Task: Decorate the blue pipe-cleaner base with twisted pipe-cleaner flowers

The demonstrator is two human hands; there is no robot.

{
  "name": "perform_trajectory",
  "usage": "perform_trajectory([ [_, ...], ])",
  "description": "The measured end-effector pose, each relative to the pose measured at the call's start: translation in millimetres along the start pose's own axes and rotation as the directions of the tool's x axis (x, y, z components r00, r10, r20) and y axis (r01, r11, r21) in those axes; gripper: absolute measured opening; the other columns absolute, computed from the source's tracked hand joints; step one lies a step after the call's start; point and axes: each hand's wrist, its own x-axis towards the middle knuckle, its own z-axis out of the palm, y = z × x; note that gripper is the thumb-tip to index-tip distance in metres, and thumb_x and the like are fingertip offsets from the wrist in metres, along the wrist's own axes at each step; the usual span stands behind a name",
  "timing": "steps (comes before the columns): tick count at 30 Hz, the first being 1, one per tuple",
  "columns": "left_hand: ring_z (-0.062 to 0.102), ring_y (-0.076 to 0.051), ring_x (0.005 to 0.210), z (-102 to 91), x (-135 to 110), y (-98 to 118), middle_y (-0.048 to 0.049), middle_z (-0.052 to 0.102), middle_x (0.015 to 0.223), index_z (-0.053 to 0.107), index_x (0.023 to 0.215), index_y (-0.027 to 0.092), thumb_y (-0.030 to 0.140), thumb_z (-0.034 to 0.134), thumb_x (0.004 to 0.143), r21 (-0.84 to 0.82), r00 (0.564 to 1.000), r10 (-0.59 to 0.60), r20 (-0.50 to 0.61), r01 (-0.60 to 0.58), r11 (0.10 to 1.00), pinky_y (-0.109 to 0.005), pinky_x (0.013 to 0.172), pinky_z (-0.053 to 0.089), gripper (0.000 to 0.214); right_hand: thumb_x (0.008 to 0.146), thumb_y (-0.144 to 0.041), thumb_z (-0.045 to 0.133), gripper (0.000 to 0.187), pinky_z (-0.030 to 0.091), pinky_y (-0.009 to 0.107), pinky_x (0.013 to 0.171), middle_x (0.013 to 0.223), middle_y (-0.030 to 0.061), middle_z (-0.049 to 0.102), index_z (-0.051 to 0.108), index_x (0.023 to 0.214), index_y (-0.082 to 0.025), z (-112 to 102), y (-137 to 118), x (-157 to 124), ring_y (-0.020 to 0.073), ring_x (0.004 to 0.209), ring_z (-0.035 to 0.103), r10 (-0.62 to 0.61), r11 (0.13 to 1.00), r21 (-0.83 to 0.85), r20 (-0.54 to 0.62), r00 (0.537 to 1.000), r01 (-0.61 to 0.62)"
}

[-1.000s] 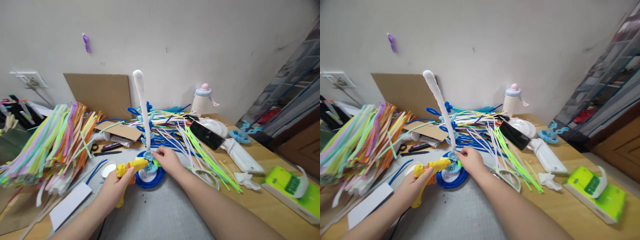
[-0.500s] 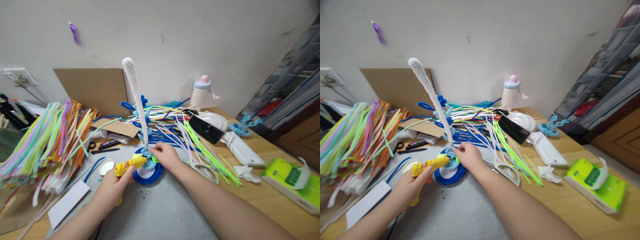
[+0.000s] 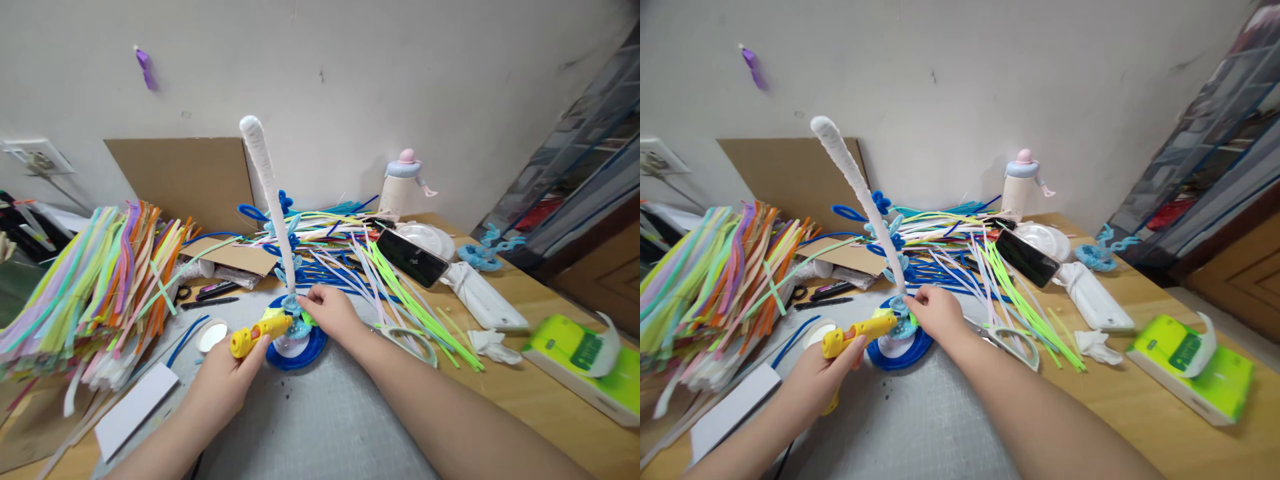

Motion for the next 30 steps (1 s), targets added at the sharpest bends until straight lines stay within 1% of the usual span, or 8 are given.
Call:
perform_trajectory([
  [4,0.049,-0.015,0.055,1.0,-2,-1,-0.0001,0.053,0.057,0.053,0.061,0.017,0.056,0.037,0.081,0.079,0.999,0.010,-0.035,-0.008,0.997,-0.025,0.052,0.033,0.046,0.078,-0.045,0.054,0.031,0.025,0.021,0.046,0.055,-0.0022,0.055,0.059,0.062,-0.019,0,0,0,0.0112,0.052,0.048,0.000,1.000,0.000,0.003,1.000,0.000],
  [9,0.047,-0.015,0.054,-0.2,-3,0,-0.0002,0.051,0.057,0.050,0.061,0.018,0.055,0.035,0.082,0.165,0.999,0.038,-0.039,-0.031,0.986,-0.025,0.051,0.030,0.045,0.079,-0.045,0.054,0.031,0.025,0.021,0.046,0.056,-0.0018,0.056,0.060,0.063,-0.019,-1,-1,0,0.0114,0.052,0.048,0.007,1.000,-0.001,0.005,1.000,-0.007],
  [14,0.048,-0.015,0.054,-0.6,-2,-1,-0.0006,0.050,0.057,0.048,0.060,0.019,0.054,0.035,0.083,0.188,0.998,0.052,-0.038,-0.044,0.981,-0.026,0.051,0.030,0.044,0.079,-0.045,0.054,0.031,0.025,0.021,0.046,0.057,-0.0015,0.057,0.061,0.063,-0.019,-1,-1,0,0.0113,0.052,0.048,0.006,1.000,-0.007,0.003,1.000,-0.006],
  [17,0.048,-0.015,0.055,-1.7,-1,1,-0.0008,0.051,0.058,0.048,0.059,0.019,0.052,0.037,0.083,0.205,0.995,0.089,-0.047,-0.078,0.976,-0.025,0.051,0.030,0.042,0.079,-0.045,0.054,0.031,0.025,0.021,0.046,0.056,-0.0017,0.056,0.061,0.063,-0.019,0,-1,0,0.0112,0.051,0.048,0.005,1.000,-0.005,0.006,1.000,-0.005],
  [21,0.049,-0.016,0.056,-9.0,-3,4,-0.0008,0.052,0.058,0.049,0.059,0.019,0.050,0.038,0.083,0.221,0.990,0.129,-0.053,-0.115,0.968,-0.025,0.052,0.033,0.041,0.079,-0.044,0.054,0.030,0.026,0.021,0.046,0.055,-0.0019,0.056,0.063,0.065,-0.020,-1,0,0,0.0116,0.051,0.047,-0.010,1.000,-0.008,0.001,1.000,0.010],
  [23,0.051,-0.016,0.057,-15.9,-7,3,-0.0011,0.055,0.059,0.053,0.063,0.019,0.053,0.038,0.082,0.191,0.992,0.102,-0.077,-0.085,0.978,-0.025,0.053,0.035,0.041,0.080,-0.043,0.053,0.027,0.028,0.021,0.047,0.056,-0.0020,0.056,0.066,0.073,-0.020,-3,-1,-1,0.0119,0.052,0.048,-0.045,0.999,0.002,0.016,0.999,0.045],
  [26,0.053,-0.017,0.056,-29.6,-15,-6,-0.0009,0.058,0.060,0.059,0.068,0.019,0.057,0.039,0.079,0.103,0.991,0.001,-0.132,0.012,0.995,-0.025,0.052,0.039,0.044,0.080,-0.039,0.055,0.024,0.033,0.022,0.052,0.063,-0.0008,0.059,0.069,0.085,-0.021,-8,-4,-5,0.0126,0.056,0.051,-0.139,0.990,0.008,0.042,0.989,0.139],
  [30,0.056,-0.019,0.058,-51.8,-32,-22,-0.0007,0.061,0.060,0.062,0.067,0.020,0.063,0.042,0.073,0.021,0.959,-0.119,-0.256,0.128,0.992,-0.025,0.051,0.042,0.048,0.079,-0.034,0.058,0.018,0.038,0.023,0.060,0.077,0.0019,0.061,0.069,0.084,-0.020,-14,-8,-11,0.0136,0.066,0.053,-0.240,0.970,-0.032,0.042,0.970,0.241],
])
